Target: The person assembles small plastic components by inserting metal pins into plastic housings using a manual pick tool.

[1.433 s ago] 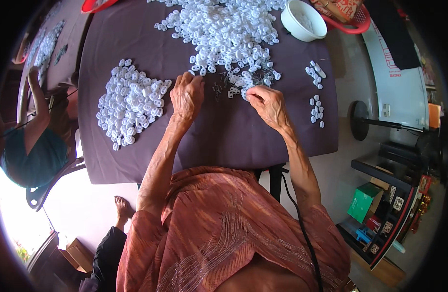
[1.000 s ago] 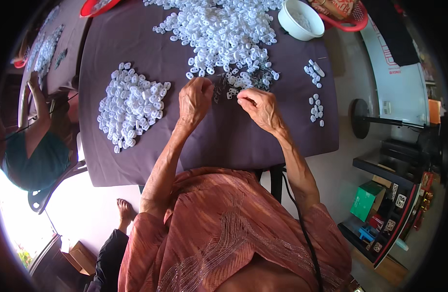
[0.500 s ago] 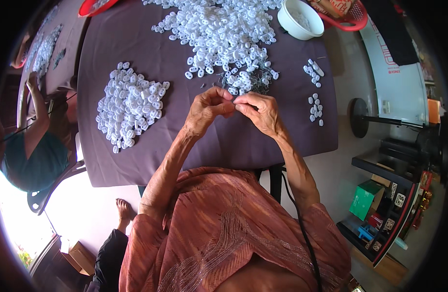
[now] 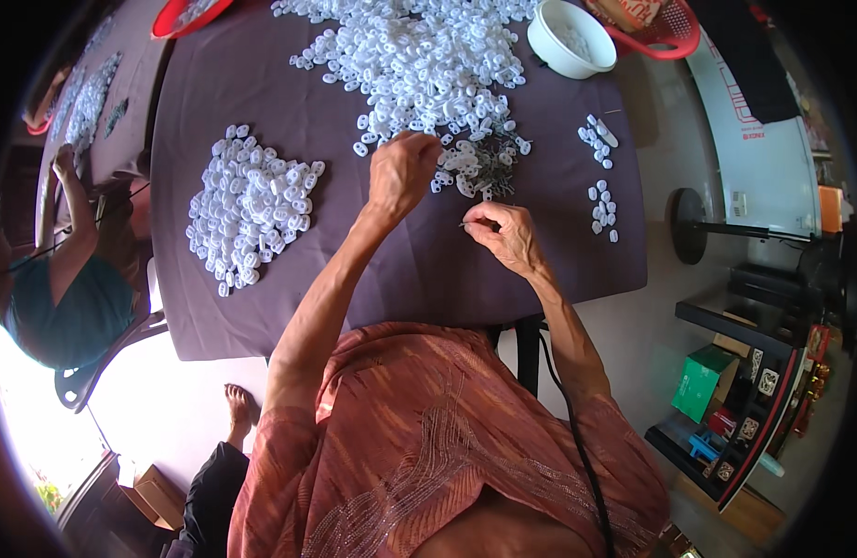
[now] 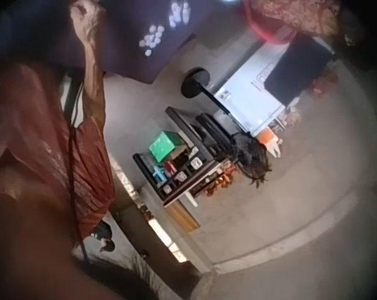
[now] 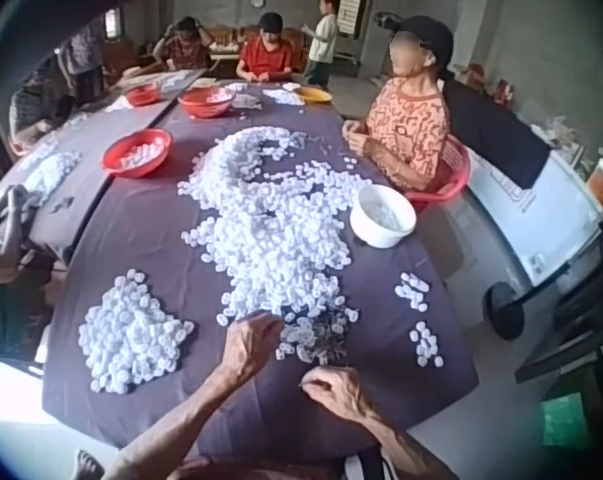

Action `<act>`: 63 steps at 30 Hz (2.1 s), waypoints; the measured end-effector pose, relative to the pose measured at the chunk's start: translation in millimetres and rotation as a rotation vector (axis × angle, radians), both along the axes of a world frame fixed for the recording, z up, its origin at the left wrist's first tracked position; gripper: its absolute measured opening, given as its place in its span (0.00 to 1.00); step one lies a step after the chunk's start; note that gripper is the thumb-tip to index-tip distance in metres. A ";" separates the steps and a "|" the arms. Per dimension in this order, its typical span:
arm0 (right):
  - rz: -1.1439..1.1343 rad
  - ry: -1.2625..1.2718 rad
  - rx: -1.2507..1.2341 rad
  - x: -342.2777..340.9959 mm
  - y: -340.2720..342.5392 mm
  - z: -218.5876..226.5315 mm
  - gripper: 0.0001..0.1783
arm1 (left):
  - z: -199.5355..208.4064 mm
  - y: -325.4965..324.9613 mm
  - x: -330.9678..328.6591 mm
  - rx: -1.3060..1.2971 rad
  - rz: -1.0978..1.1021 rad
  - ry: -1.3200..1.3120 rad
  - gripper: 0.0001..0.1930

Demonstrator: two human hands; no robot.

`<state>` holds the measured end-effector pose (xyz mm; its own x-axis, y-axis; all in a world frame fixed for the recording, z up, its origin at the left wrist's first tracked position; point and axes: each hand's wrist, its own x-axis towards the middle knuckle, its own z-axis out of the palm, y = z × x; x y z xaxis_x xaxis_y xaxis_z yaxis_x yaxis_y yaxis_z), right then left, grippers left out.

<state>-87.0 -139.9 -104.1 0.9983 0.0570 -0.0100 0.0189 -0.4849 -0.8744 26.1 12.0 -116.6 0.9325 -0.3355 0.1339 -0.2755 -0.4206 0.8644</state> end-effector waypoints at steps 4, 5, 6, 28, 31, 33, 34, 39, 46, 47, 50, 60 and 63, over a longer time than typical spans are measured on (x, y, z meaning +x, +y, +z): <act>-0.001 0.035 0.020 1.1 -0.4 -0.4 0.03 | -14.9 -24.6 19.3 0.298 -0.006 -0.310 0.06; -0.005 0.045 0.037 1.0 -1.5 -1.6 0.03 | -18.0 -28.8 21.7 0.410 -0.021 -0.375 0.06; -0.010 0.047 0.038 1.4 -3.1 -1.7 0.03 | -21.4 -31.5 23.0 0.429 -0.024 -0.390 0.06; -0.097 -0.140 0.157 58.6 -6.2 98.1 0.06 | 74.3 -0.8 -18.1 -1.128 -0.157 0.895 0.05; -0.079 -0.209 0.087 57.8 -0.9 110.5 0.05 | 82.0 -0.1 -21.0 -1.148 -0.195 0.878 0.05; -0.060 -0.255 0.028 56.5 0.0 117.7 0.05 | 87.2 1.3 -22.3 -1.165 -0.194 0.834 0.05; -0.045 -0.299 -0.028 56.0 0.4 121.2 0.05 | 89.4 1.8 -22.6 -1.168 -0.194 0.832 0.05; -0.012 -0.349 -0.092 56.6 4.3 134.0 0.05 | 97.2 1.5 -26.0 -1.178 -0.182 0.792 0.05; 0.019 -0.359 -0.030 58.2 7.2 138.5 0.05 | 105.4 4.2 -30.2 -1.145 -0.160 0.735 0.04; 0.020 -0.358 -0.031 58.3 7.5 138.6 0.05 | 105.3 4.4 -30.3 -1.129 -0.157 0.720 0.04; 0.022 -0.367 -0.048 58.2 8.2 139.0 0.04 | 105.6 5.0 -30.7 -1.107 -0.157 0.694 0.04; 0.038 -0.445 -0.205 55.2 11.3 144.3 0.04 | 110.8 7.5 -34.0 -0.974 -0.104 0.595 0.04; 0.045 -0.486 -0.243 55.8 11.9 144.3 0.04 | 116.0 6.3 -35.8 -0.964 -0.075 0.581 0.04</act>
<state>-31.3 -128.0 40.2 0.8878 0.1532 0.4340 0.4185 -0.6611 -0.6227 -9.7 18.4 -0.6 0.9197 -0.3846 -0.0797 0.2775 0.4927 0.8247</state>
